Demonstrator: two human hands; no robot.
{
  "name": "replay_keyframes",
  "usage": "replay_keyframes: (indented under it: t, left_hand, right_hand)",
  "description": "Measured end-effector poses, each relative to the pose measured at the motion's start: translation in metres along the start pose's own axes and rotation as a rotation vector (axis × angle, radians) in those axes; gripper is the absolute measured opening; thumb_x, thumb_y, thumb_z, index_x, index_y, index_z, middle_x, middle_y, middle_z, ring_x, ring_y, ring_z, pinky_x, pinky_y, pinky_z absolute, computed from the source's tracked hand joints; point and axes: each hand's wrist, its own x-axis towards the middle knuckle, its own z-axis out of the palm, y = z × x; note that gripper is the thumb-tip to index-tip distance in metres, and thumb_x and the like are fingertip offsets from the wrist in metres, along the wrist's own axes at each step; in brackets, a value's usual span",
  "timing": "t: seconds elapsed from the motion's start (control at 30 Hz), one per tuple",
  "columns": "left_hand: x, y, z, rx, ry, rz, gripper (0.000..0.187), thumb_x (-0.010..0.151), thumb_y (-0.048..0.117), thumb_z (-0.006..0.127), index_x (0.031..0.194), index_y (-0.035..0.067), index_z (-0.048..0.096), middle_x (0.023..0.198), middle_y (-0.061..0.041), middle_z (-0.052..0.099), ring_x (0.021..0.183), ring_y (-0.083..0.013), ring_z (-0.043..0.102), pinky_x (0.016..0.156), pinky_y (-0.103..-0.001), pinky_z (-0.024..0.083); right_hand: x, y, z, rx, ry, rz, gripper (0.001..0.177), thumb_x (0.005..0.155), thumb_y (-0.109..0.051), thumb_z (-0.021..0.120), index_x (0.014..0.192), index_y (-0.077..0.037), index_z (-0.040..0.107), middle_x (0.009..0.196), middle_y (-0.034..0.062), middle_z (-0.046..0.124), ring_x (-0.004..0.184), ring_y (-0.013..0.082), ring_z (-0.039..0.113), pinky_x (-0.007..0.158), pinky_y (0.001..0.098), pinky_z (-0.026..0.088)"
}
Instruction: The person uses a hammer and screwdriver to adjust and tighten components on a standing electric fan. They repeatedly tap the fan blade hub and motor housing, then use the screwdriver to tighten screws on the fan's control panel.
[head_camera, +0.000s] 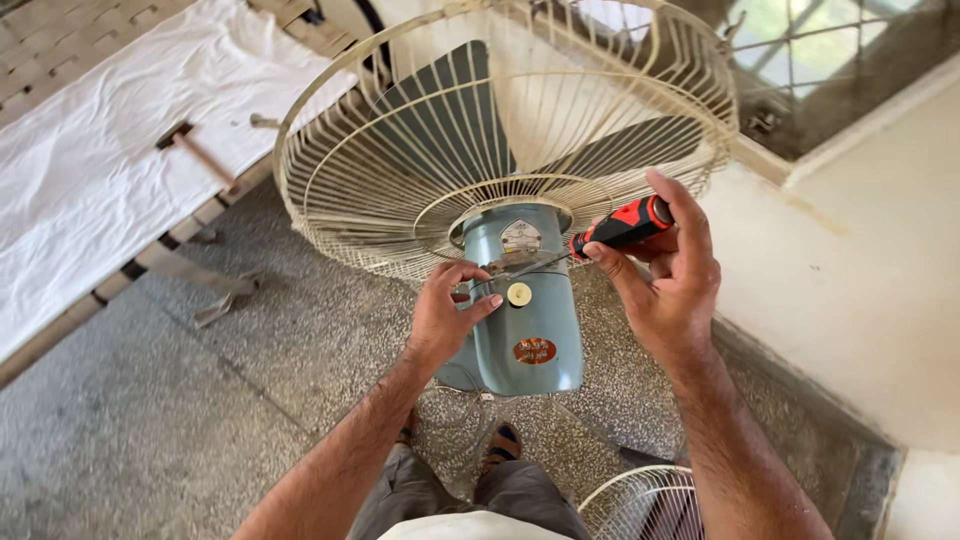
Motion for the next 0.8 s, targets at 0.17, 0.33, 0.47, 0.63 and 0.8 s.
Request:
replay_keyframes:
  t: [0.17, 0.33, 0.47, 0.63, 0.8]
  left_hand:
    - [-0.005, 0.007, 0.003, -0.009, 0.011, -0.082, 0.031, 0.084, 0.024, 0.082, 0.11, 0.012, 0.069, 0.127, -0.005, 0.061, 0.12, -0.0203, 0.064, 0.1, -0.035, 0.059]
    - [0.0, 0.015, -0.009, 0.03, -0.032, -0.107, 0.033, 0.086, 0.026, 0.081, 0.113, 0.012, 0.068, 0.123, -0.005, 0.064, 0.12, -0.0196, 0.065, 0.1, -0.034, 0.06]
    - [0.006, 0.022, -0.016, 0.105, -0.08, -0.048, 0.037, 0.084, 0.028, 0.082, 0.116, 0.015, 0.067, 0.125, -0.003, 0.064, 0.119, -0.0208, 0.064, 0.1, -0.038, 0.057]
    - [0.027, 0.032, -0.006, 0.188, -0.038, 0.336, 0.041, 0.085, 0.028, 0.084, 0.121, 0.013, 0.07, 0.131, -0.005, 0.066, 0.125, -0.0259, 0.061, 0.105, -0.042, 0.05]
    - [0.049, 0.038, 0.015, 0.157, -0.129, 0.264, 0.031, 0.088, 0.027, 0.078, 0.116, 0.014, 0.075, 0.134, -0.001, 0.069, 0.124, -0.0208, 0.066, 0.106, -0.036, 0.054]
  right_hand:
    - [0.014, -0.003, 0.002, -0.097, -0.137, -0.074, 0.075, 0.097, 0.001, 0.08, 0.158, -0.01, 0.039, 0.123, 0.0115, 0.07, 0.112, 0.0199, 0.074, 0.106, 0.0359, 0.065]
    - [0.02, 0.005, 0.007, -0.109, -0.098, -0.106, 0.074, 0.1, -0.003, 0.081, 0.16, -0.012, 0.039, 0.123, 0.0131, 0.07, 0.111, 0.0214, 0.075, 0.099, 0.0351, 0.064]
    - [0.02, 0.013, -0.013, -0.189, 0.091, -0.144, 0.068, 0.107, -0.008, 0.084, 0.159, -0.012, 0.041, 0.126, 0.0177, 0.068, 0.111, 0.0231, 0.076, 0.092, 0.0325, 0.066]
    - [0.005, 0.02, -0.05, -0.252, 0.241, 0.013, 0.07, 0.112, -0.014, 0.084, 0.163, -0.008, 0.036, 0.123, 0.0188, 0.073, 0.11, 0.0239, 0.079, 0.091, 0.0306, 0.068]
    - [-0.008, 0.037, -0.06, -0.151, 0.325, 0.159, 0.075, 0.109, -0.017, 0.086, 0.162, -0.007, 0.035, 0.125, 0.0182, 0.073, 0.113, 0.0246, 0.079, 0.095, 0.0333, 0.066]
